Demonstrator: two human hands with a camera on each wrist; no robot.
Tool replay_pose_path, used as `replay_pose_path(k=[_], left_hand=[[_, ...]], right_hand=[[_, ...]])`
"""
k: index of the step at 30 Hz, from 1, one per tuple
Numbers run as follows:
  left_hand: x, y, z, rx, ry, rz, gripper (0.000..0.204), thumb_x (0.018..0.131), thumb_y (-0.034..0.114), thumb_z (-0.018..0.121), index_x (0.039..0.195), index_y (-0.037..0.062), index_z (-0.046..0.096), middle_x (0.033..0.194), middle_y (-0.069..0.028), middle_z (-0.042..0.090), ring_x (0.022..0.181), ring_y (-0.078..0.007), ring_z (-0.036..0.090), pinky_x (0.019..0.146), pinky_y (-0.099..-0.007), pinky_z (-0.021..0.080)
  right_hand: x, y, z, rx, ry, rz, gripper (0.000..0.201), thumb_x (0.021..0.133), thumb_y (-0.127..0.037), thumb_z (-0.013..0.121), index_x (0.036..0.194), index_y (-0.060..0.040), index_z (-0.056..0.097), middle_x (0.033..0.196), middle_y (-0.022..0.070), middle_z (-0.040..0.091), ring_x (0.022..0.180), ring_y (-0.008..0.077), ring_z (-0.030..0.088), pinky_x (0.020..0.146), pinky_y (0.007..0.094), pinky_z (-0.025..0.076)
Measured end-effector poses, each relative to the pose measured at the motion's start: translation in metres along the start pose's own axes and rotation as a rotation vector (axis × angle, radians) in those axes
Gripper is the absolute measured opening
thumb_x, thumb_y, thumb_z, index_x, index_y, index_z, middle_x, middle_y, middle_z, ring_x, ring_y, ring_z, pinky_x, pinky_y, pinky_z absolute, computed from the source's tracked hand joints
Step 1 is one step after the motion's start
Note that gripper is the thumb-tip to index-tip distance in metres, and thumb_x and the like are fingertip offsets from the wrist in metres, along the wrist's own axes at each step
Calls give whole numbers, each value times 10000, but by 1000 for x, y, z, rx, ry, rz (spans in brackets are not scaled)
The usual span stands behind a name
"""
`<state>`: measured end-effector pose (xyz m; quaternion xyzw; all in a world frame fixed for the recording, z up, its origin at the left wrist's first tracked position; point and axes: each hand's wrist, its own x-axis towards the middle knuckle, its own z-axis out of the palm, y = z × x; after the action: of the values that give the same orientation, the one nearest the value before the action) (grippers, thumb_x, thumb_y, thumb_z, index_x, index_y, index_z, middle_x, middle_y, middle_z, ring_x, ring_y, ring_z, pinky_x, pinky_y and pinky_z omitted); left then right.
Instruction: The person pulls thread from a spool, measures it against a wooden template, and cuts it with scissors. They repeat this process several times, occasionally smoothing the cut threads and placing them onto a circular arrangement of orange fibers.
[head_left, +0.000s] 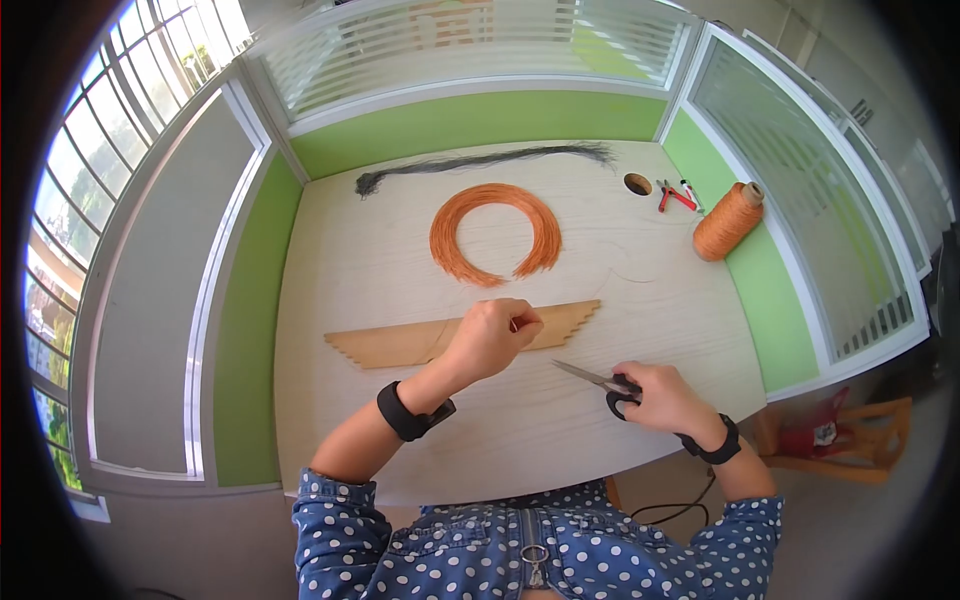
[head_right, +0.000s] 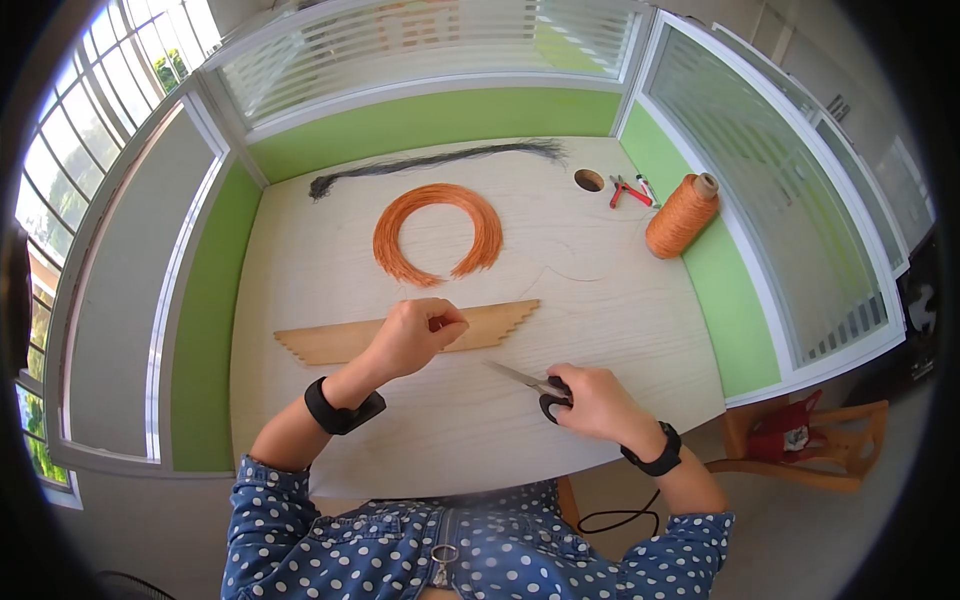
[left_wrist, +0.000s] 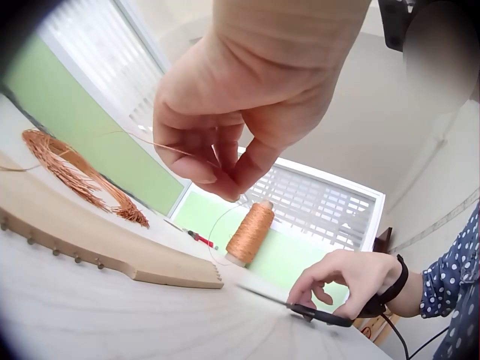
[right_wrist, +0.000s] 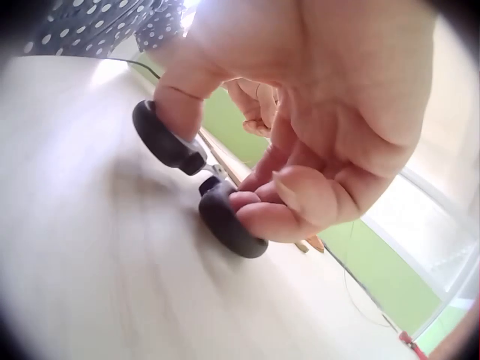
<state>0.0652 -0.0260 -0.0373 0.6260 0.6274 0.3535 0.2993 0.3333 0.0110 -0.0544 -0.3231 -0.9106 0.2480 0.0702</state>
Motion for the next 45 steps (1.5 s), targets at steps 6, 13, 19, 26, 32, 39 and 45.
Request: replay_pose_path(k=[6, 13, 19, 26, 32, 39, 45], left_hand=[[-1, 7, -4, -18, 4, 0, 153, 794, 124, 636, 808, -29, 642, 610, -61, 588, 547, -100, 522, 528, -250, 441], [0, 15, 5, -44, 6, 57, 145, 798, 119, 630, 814, -24, 646, 617, -66, 594, 556, -103, 529, 532, -251, 444], [2, 26, 11, -95, -39, 78, 135, 793, 106, 626, 828, -22, 647, 653, -74, 611, 585, -108, 545, 561, -254, 455], [3, 27, 12, -84, -48, 76, 134, 787, 98, 623, 835, -26, 646, 691, -88, 632, 619, -118, 570, 589, -256, 465], [4, 24, 13, -107, -46, 47, 143, 793, 96, 621, 838, -37, 645, 683, -94, 636, 629, -114, 586, 596, -255, 475], [3, 26, 11, -110, -68, 19, 146, 792, 97, 625, 842, -37, 647, 679, -92, 634, 632, -111, 586, 600, -254, 476], [5, 15, 9, -39, -32, 60, 130, 803, 57, 606, 880, -39, 648, 703, -102, 634, 650, -123, 589, 613, -254, 476]], right_hand=[[-9, 2, -6, 548, -111, 270, 450, 661, -169, 784, 986, 42, 556, 646, 27, 553, 564, 52, 456, 501, 209, 379], [5, -16, 2, 741, -16, 120, 432, 670, -221, 802, 924, 7, 536, 552, -35, 450, 505, 37, 384, 468, 194, 338], [21, -30, -6, 743, -114, 156, 312, 740, -8, 677, 1010, 0, 520, 675, 38, 596, 578, 73, 563, 457, 190, 429], [24, -37, -9, 913, -80, 282, 215, 768, -28, 661, 943, 12, 541, 674, 76, 652, 480, 57, 535, 405, 199, 391], [24, -41, -10, 854, -73, 276, 207, 773, -36, 659, 939, 16, 546, 652, 76, 650, 438, 51, 505, 377, 193, 365], [22, -36, -1, 917, 1, 262, 235, 772, -67, 677, 932, 40, 542, 626, 78, 641, 430, 40, 478, 373, 197, 360], [20, -21, -2, 179, -48, 153, 323, 719, -83, 689, 947, 85, 533, 584, 142, 598, 499, 213, 580, 469, 297, 463]])
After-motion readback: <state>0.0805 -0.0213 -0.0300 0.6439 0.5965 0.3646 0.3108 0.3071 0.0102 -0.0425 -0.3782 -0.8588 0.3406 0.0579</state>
